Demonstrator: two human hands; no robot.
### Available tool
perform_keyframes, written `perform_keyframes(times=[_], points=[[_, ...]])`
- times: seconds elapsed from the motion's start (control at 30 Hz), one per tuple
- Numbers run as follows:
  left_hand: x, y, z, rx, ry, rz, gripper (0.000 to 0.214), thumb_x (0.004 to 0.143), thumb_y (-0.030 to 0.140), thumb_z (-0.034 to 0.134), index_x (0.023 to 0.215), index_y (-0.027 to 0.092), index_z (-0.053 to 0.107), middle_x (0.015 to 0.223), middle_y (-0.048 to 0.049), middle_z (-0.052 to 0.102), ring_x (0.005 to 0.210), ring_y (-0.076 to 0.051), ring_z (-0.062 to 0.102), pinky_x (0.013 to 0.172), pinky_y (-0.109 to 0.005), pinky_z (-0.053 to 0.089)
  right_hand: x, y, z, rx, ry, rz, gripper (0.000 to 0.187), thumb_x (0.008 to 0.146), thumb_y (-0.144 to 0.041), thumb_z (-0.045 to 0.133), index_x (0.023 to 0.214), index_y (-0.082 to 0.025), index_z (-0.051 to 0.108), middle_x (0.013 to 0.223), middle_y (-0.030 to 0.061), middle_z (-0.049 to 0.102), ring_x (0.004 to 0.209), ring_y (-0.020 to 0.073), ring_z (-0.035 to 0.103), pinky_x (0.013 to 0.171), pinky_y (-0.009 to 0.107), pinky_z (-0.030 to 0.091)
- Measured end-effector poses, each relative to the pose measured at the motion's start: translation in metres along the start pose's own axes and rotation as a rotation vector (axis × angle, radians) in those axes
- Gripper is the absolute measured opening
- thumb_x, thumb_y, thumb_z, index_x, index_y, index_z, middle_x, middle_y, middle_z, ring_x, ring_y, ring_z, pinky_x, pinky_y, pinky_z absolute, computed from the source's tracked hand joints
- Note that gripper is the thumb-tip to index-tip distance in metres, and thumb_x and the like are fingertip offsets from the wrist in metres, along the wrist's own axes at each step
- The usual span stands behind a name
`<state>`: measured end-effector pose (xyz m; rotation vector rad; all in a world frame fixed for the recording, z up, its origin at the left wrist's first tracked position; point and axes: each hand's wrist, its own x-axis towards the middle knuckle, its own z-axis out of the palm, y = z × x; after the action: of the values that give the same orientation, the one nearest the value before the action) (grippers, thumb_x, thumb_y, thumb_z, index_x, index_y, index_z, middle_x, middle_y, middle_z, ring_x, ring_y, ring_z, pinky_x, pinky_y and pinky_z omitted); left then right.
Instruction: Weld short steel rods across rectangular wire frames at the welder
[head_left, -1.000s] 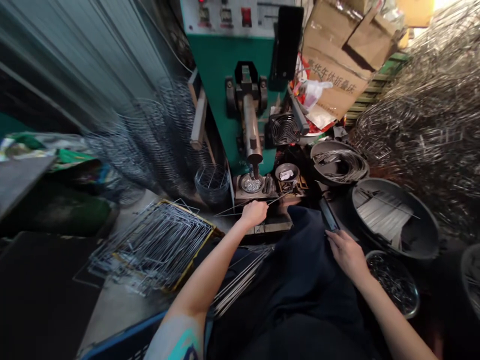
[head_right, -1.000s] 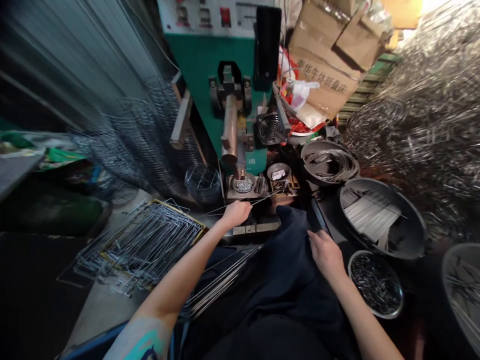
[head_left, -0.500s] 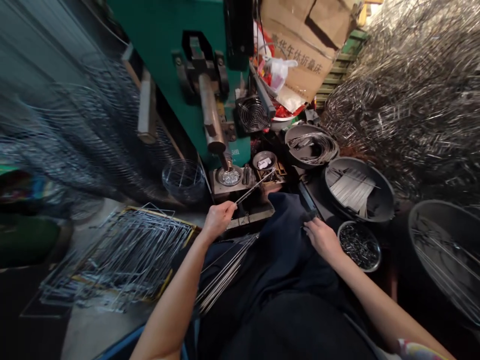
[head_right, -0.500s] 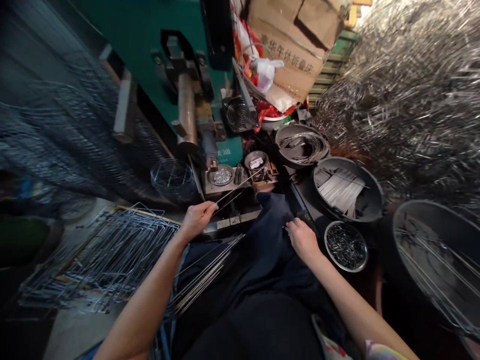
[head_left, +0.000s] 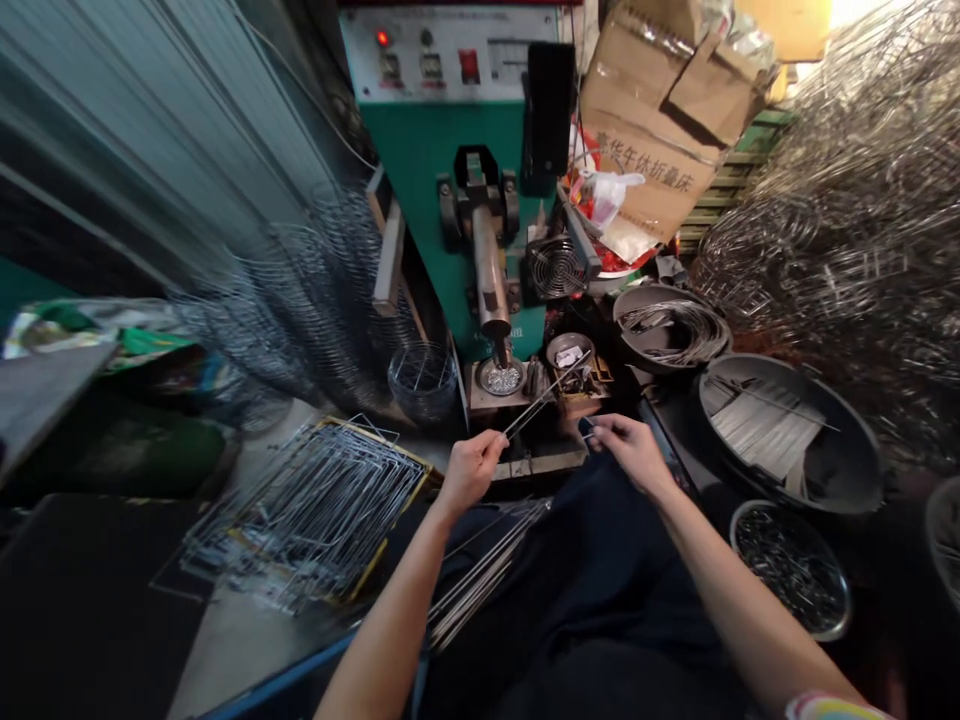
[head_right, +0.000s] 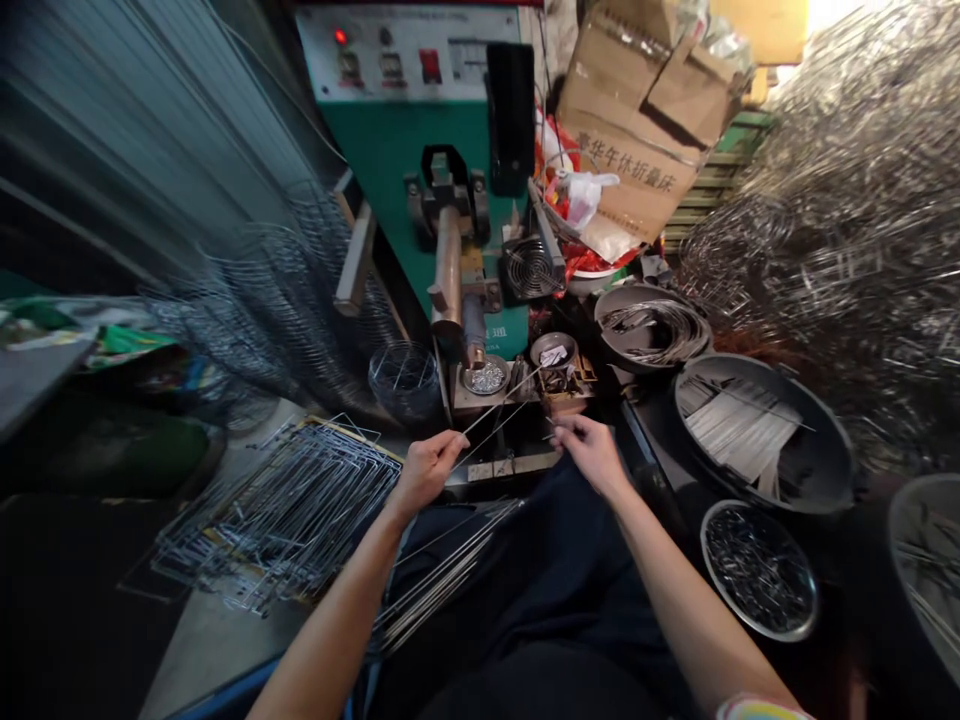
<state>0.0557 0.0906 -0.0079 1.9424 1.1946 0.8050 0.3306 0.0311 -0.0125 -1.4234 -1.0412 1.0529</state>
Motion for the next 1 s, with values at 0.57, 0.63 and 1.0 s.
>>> perform_keyframes(times=[0.57,0.63,1.0], points=[[-0.027,0.001,-0.004,-0.051,0.196,-0.133,0.033,0.096,0.037,0.045,0.087,0.016,0.069,0.064,0.0004,0.061,0.054,-0.011,0.049,0.055,-0.022,0.035,0.055,-0.017,0.120,0.553,0.016,0.283,0.030,0.061,-0.033,0.085,0.075,-0.015,0.065,0.069,0.0046,0.072,0.058,0.0146,0.070,0.049,0.019,0.056],[-0.028,-0.001,-0.005,-0.057,0.204,-0.137,0.034,0.096,0.038,0.044,0.087,0.016,0.069,0.065,0.0000,0.062,0.055,-0.012,0.050,0.055,-0.022,0.036,0.056,-0.017,0.123,0.499,0.044,0.257,0.029,0.060,-0.032,0.084,0.074,-0.014,0.066,0.064,0.0033,0.070,0.056,0.0141,0.069,0.047,0.018,0.055],[-0.027,-0.002,-0.009,-0.083,0.219,-0.137,0.034,0.096,0.036,0.045,0.086,0.015,0.069,0.063,0.0005,0.059,0.056,-0.011,0.050,0.057,-0.022,0.036,0.058,-0.018,0.134,0.482,0.028,0.180,0.030,0.063,-0.033,0.083,0.081,-0.013,0.070,0.068,0.0035,0.072,0.056,0.0124,0.068,0.050,0.018,0.055]])
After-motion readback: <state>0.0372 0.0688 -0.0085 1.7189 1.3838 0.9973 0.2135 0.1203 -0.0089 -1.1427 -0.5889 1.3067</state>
